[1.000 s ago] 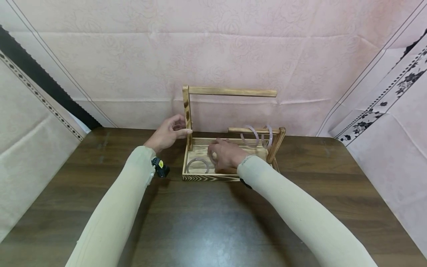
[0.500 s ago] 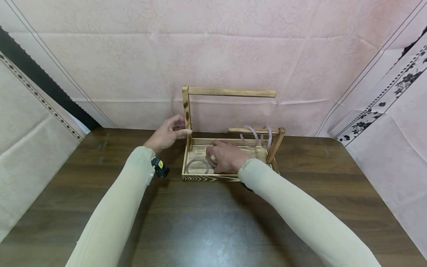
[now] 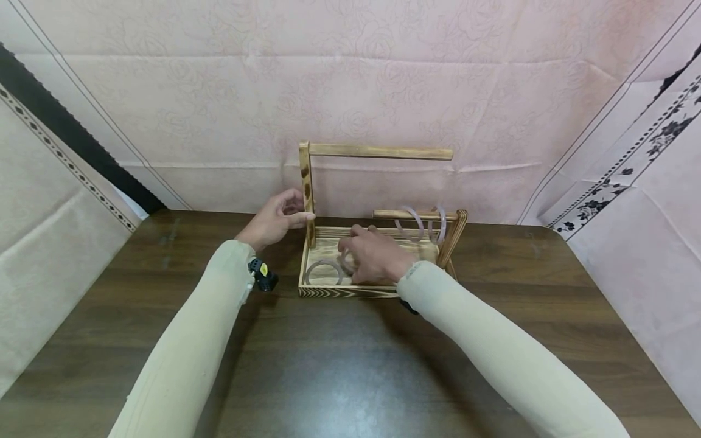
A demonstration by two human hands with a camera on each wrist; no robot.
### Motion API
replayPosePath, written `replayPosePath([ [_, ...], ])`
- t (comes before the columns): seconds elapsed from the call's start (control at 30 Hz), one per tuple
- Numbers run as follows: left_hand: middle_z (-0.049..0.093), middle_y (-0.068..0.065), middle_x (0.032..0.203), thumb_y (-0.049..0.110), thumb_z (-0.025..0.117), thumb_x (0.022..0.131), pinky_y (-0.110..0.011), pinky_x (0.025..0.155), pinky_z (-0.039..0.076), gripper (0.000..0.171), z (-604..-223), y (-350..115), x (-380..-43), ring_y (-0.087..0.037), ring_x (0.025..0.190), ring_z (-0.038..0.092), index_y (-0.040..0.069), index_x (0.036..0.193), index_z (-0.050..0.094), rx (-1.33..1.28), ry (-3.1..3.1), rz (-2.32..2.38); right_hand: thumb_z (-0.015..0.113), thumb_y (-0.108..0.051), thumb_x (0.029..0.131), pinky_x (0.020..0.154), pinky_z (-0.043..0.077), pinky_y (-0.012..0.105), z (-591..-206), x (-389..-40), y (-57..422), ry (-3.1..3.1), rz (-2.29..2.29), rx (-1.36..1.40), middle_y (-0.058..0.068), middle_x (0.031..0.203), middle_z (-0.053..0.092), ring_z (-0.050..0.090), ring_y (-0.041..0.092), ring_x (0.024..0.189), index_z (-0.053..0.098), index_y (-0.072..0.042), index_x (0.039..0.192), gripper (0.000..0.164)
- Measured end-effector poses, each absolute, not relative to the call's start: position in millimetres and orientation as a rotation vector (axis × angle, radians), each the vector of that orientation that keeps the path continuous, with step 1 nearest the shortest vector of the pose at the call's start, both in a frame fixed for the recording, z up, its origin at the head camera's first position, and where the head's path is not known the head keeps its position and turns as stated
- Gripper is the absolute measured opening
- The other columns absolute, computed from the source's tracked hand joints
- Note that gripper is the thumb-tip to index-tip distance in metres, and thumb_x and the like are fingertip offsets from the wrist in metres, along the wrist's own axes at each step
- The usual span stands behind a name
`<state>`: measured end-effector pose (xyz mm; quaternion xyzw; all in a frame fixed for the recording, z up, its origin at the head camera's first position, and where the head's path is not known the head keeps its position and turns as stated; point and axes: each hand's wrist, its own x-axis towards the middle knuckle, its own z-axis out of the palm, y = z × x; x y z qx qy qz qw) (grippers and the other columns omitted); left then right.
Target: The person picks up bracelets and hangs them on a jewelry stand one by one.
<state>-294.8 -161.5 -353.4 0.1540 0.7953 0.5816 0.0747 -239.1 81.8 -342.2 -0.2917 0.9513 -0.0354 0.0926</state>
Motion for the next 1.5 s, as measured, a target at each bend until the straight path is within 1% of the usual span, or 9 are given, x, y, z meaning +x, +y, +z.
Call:
replayPosePath([
  [0.13,0.065,-0.015,0.123,0.010,0.069,0.097,-0.044,0.106,0.056,0.025,-353.5,-161.8,-295.1,-0.015,0.108,0.063,0.006,0.120,0.058,0.462,2.384,1.751,0.088,-0.028,0.074,0.090,0.057,0.043,-339.6,-238.0,82.9,2.837,-0.104,-0.901,0.005,0.131,0.055,0.057,0.028,0.110,0.062,-0.024,0.135,0.067],
  [0.23,0.065,-0.013,0.121,0.010,0.069,0.097,-0.045,0.106,0.056,0.025,-353.7,-161.9,-295.0,-0.015,0.108,0.063,0.006,0.119,0.058,0.463,2.385,1.754,0.085,-0.026,0.074,0.095,0.056,0.045,-337.8,-236.7,84.7,2.850,-0.125,-0.908,0.006,0.134,0.054,0.056,0.031,0.116,0.062,-0.022,0.135,0.066],
  [0.4,0.065,-0.010,0.115,0.008,0.069,0.097,-0.044,0.105,0.056,0.024,-354.1,-161.5,-295.3,-0.015,0.105,0.064,0.004,0.117,0.057,0.458,2.380,1.764,0.085,-0.026,0.074,0.096,0.056,0.046,-337.1,-234.1,88.6,2.877,-0.152,-0.884,0.004,0.138,0.053,0.055,0.032,0.121,0.061,-0.024,0.137,0.067],
  [0.6,0.064,-0.015,0.119,0.008,0.068,0.097,-0.048,0.108,0.054,0.028,-354.6,-161.3,-295.9,-0.015,0.107,0.063,0.000,0.120,0.055,0.452,2.370,1.756,0.087,-0.029,0.075,0.099,0.056,0.048,-339.0,-230.2,90.9,2.901,-0.118,-0.918,0.004,0.137,0.053,0.057,0.032,0.119,0.060,-0.025,0.139,0.069],
  [0.8,0.064,-0.015,0.119,0.010,0.069,0.097,-0.047,0.107,0.055,0.028,-355.2,-160.2,-295.3,-0.016,0.109,0.062,0.002,0.120,0.056,0.437,2.388,1.750,0.086,-0.030,0.075,0.092,0.058,0.048,-337.0,-225.5,92.8,2.929,-0.103,-0.949,0.003,0.134,0.054,0.057,0.031,0.116,0.060,-0.026,0.137,0.067],
  [1.07,0.066,-0.011,0.115,0.012,0.069,0.097,-0.048,0.106,0.055,0.025,-354.9,-160.1,-295.1,-0.016,0.108,0.063,0.004,0.118,0.057,0.434,2.405,1.748,0.087,-0.034,0.076,0.096,0.053,0.059,-330.1,-219.5,95.1,2.962,-0.136,-0.942,0.000,0.133,0.054,0.055,0.029,0.117,0.059,-0.030,0.138,0.069],
  [1.2,0.064,-0.014,0.118,0.011,0.069,0.098,-0.049,0.107,0.054,0.027,-355.0,-159.9,-295.2,-0.017,0.109,0.062,0.003,0.119,0.056,0.438,2.395,1.741,0.088,-0.035,0.076,0.096,0.054,0.057,-328.8,-215.7,97.1,2.971,-0.146,-0.968,0.001,0.132,0.054,0.055,0.028,0.115,0.060,-0.030,0.137,0.067],
  [1.33,0.063,-0.017,0.121,0.011,0.068,0.098,-0.048,0.107,0.054,0.028,-355.5,-159.8,-295.0,-0.020,0.111,0.062,0.002,0.121,0.056,0.438,2.403,1.727,0.088,-0.036,0.076,0.091,0.056,0.052,-327.6,-211.2,99.6,2.988,-0.140,-1.017,0.001,0.130,0.055,0.055,0.027,0.113,0.061,-0.030,0.134,0.064],
  [1.5,0.064,-0.014,0.120,0.012,0.068,0.098,-0.049,0.107,0.054,0.027,-354.9,-159.8,-294.8,-0.019,0.112,0.062,0.003,0.120,0.056,0.440,2.404,1.735,0.086,-0.036,0.077,0.086,0.057,0.047,-326.0,-206.6,101.5,3.019,-0.150,-1.064,-0.001,0.129,0.055,0.053,0.025,0.111,0.062,-0.031,0.132,0.060],
])
